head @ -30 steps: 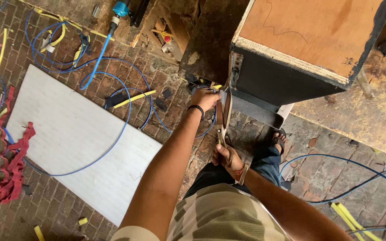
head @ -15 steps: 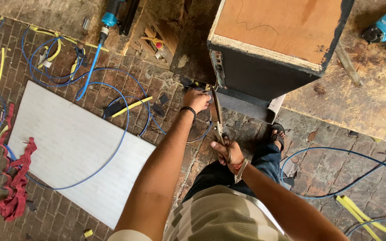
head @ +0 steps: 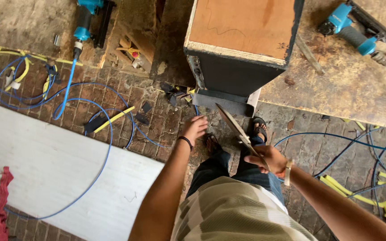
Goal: The person wraps gray fabric around the front edge of a wooden drawer box, using a pneumatic staple gun to fasten the fabric to the box. They cut the fabric with scissors, fold the edge over, staple along the sides, and press the covered front flat at the end.
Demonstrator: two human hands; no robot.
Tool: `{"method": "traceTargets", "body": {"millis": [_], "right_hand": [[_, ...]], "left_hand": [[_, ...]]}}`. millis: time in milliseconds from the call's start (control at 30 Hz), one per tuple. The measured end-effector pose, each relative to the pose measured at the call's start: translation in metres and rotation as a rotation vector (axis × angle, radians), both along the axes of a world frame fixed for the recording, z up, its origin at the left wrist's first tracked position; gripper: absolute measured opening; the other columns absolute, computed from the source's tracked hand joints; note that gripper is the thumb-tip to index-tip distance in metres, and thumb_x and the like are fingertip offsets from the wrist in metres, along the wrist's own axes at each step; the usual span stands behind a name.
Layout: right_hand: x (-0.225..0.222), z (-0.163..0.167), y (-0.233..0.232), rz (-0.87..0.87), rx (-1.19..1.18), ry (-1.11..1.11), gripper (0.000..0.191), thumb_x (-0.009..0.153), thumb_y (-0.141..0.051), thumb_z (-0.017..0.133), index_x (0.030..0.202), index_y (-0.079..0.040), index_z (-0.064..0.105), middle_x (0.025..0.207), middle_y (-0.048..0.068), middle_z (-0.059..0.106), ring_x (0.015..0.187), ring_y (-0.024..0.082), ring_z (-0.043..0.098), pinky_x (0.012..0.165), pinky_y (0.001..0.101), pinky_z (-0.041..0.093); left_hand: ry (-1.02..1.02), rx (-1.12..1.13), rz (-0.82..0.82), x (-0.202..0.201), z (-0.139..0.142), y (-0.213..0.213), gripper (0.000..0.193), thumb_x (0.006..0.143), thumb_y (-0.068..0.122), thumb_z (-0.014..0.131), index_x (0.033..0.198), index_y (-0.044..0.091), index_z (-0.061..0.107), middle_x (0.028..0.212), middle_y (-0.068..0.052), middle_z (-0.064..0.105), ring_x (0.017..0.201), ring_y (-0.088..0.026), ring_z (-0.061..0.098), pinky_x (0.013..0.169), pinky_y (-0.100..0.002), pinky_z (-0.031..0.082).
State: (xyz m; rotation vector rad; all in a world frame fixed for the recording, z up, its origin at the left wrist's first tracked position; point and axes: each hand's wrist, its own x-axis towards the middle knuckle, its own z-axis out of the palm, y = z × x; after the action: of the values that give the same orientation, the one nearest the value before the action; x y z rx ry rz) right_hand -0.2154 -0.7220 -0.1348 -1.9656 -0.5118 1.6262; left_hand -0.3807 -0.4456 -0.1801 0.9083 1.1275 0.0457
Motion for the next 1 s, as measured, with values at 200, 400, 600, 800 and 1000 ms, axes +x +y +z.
{"method": "traceTargets", "body": {"millis": [200, 400, 600, 800, 1000], "right_hand": [[0.025, 0.036, -0.08, -0.044, -0.045, -0.322, 0.032, 0.082, -0.037, 0.081, 0.081, -0.006, 0.075, 0.055, 0.004, 0.068, 0.047, 0.012, 0.064, 0.044, 0.0314, 0.052], [0.047, 0.07, -0.102, -0.336, -0.054, -0.243, 0.033, 0.082, -0.033, 0.081, 0.079, -0.002, 0.073, 0.053, 0.006, 0.064, 0.045, 0.014, 0.062, 0.042, 0.0313, 0.048], [0.097, 0.086, -0.094, -0.431, 0.044, -0.208, 0.034, 0.084, -0.036, 0.079, 0.077, -0.003, 0.071, 0.054, 0.005, 0.062, 0.045, 0.013, 0.06, 0.043, 0.0282, 0.046], [0.172, 0.086, -0.054, -0.457, 0.147, -0.175, 0.038, 0.085, -0.039, 0.079, 0.076, -0.003, 0.068, 0.057, 0.003, 0.06, 0.048, 0.012, 0.058, 0.043, 0.0282, 0.046], [0.233, 0.076, -0.005, -0.472, 0.178, -0.16, 0.037, 0.085, -0.039, 0.078, 0.077, -0.004, 0.068, 0.058, 0.005, 0.057, 0.047, 0.015, 0.059, 0.043, 0.0312, 0.045]], "left_hand": [[-0.34, -0.339, 0.127, 0.09, 0.028, -0.069, 0.055, 0.094, 0.038, 0.074, 0.133, 0.003, 0.056, 0.128, -0.016, 0.069, 0.122, -0.028, 0.068, 0.093, -0.038, 0.06], [-0.271, -0.287, 0.17, 0.154, 0.048, -0.094, 0.047, 0.091, 0.044, 0.066, 0.118, 0.005, 0.063, 0.096, -0.013, 0.076, 0.072, -0.022, 0.073, 0.052, -0.031, 0.056], [-0.019, 0.131, 0.188, 0.151, 0.047, -0.093, 0.056, 0.098, 0.043, 0.076, 0.107, -0.012, 0.07, 0.08, -0.017, 0.073, 0.05, -0.017, 0.061, 0.037, -0.027, 0.038], [0.001, 0.247, 0.522, 0.086, 0.079, -0.036, 0.033, 0.081, 0.033, 0.076, 0.095, 0.006, 0.065, 0.072, -0.002, 0.06, 0.052, -0.013, 0.053, 0.042, -0.027, 0.038], [-0.366, 0.145, 0.856, 0.057, 0.105, 0.005, 0.031, 0.091, 0.036, 0.066, 0.073, 0.014, 0.054, 0.058, 0.001, 0.049, 0.043, -0.011, 0.04, 0.042, -0.028, 0.028]]}}
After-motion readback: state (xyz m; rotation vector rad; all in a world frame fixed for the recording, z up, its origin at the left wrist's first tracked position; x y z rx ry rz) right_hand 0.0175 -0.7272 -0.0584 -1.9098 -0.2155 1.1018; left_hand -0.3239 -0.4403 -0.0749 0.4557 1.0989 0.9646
